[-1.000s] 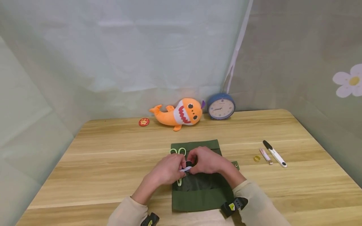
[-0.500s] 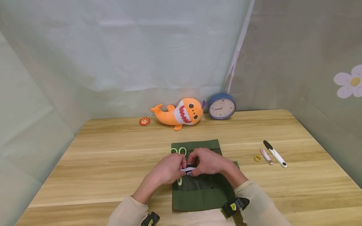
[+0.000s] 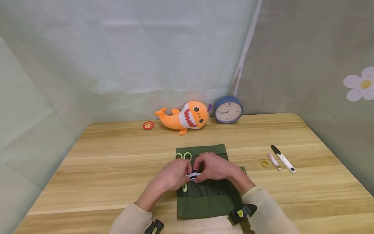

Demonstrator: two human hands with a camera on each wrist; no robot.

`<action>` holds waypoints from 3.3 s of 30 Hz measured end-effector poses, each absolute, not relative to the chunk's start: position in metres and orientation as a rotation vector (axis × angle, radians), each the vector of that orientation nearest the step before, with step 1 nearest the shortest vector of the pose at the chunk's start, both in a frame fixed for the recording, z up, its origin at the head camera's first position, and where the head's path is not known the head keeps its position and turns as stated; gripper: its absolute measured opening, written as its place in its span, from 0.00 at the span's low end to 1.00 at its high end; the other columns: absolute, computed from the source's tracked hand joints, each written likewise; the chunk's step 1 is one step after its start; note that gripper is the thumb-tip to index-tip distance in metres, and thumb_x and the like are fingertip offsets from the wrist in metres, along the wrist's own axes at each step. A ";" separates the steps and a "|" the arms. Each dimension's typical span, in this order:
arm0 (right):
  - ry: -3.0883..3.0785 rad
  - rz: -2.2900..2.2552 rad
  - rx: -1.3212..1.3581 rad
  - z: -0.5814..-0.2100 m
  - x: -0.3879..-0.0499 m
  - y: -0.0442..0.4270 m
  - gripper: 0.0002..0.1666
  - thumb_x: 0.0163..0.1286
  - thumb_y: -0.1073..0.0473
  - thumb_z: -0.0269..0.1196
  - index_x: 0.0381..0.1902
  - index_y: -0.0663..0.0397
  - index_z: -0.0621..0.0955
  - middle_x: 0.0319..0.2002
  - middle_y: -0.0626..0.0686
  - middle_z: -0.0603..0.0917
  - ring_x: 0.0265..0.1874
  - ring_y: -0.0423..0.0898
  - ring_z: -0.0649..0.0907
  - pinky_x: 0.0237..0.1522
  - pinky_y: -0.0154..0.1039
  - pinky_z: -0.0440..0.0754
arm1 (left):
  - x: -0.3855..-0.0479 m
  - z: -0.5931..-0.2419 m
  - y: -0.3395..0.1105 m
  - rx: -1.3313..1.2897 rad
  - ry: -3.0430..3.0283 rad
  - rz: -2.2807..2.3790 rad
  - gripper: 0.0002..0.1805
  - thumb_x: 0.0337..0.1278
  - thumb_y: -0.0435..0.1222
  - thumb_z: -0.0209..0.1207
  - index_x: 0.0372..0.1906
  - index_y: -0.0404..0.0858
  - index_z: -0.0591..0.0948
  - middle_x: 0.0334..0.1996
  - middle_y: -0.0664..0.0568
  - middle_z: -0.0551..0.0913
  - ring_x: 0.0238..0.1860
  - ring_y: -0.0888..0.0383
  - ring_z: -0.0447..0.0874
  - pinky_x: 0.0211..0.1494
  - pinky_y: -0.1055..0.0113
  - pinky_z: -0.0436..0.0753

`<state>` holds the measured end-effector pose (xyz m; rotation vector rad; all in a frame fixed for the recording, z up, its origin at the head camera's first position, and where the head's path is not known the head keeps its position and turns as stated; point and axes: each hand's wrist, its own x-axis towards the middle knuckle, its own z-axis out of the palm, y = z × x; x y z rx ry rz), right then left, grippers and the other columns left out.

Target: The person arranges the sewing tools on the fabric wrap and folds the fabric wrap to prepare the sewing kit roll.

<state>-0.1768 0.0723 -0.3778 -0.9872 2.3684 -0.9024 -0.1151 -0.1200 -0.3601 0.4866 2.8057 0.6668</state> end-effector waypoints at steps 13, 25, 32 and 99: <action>2.381 -0.898 -0.976 -0.378 -0.177 0.070 0.12 0.56 0.56 0.81 0.35 0.45 0.87 0.31 0.42 0.84 0.30 0.39 0.80 0.35 0.35 0.78 | -0.116 -0.360 -0.121 0.480 2.816 0.664 0.12 0.56 0.29 0.74 0.32 0.39 0.79 0.27 0.53 0.75 0.34 0.56 0.72 0.40 0.60 0.73; 2.360 -0.918 -0.973 -0.372 -0.176 0.073 0.15 0.59 0.56 0.80 0.43 0.48 0.90 0.33 0.40 0.87 0.30 0.37 0.81 0.35 0.33 0.79 | -0.116 -0.361 -0.120 0.485 2.820 0.635 0.12 0.55 0.30 0.74 0.32 0.41 0.79 0.27 0.54 0.75 0.35 0.56 0.72 0.43 0.59 0.75; 2.460 -1.072 -0.918 -0.349 -0.183 0.097 0.19 0.67 0.54 0.75 0.52 0.57 0.88 0.41 0.48 0.90 0.37 0.39 0.84 0.44 0.36 0.84 | -0.117 -0.360 -0.122 0.481 2.828 0.658 0.13 0.54 0.31 0.75 0.33 0.41 0.80 0.26 0.54 0.75 0.34 0.57 0.73 0.42 0.60 0.75; 2.629 -1.390 0.229 -0.385 -0.177 0.322 0.22 0.73 0.60 0.68 0.52 0.75 0.77 0.30 0.49 0.88 0.27 0.40 0.86 0.32 0.35 0.87 | -0.123 -0.364 -0.097 0.587 2.844 0.642 0.07 0.62 0.32 0.70 0.31 0.40 0.83 0.32 0.52 0.78 0.37 0.56 0.74 0.44 0.56 0.79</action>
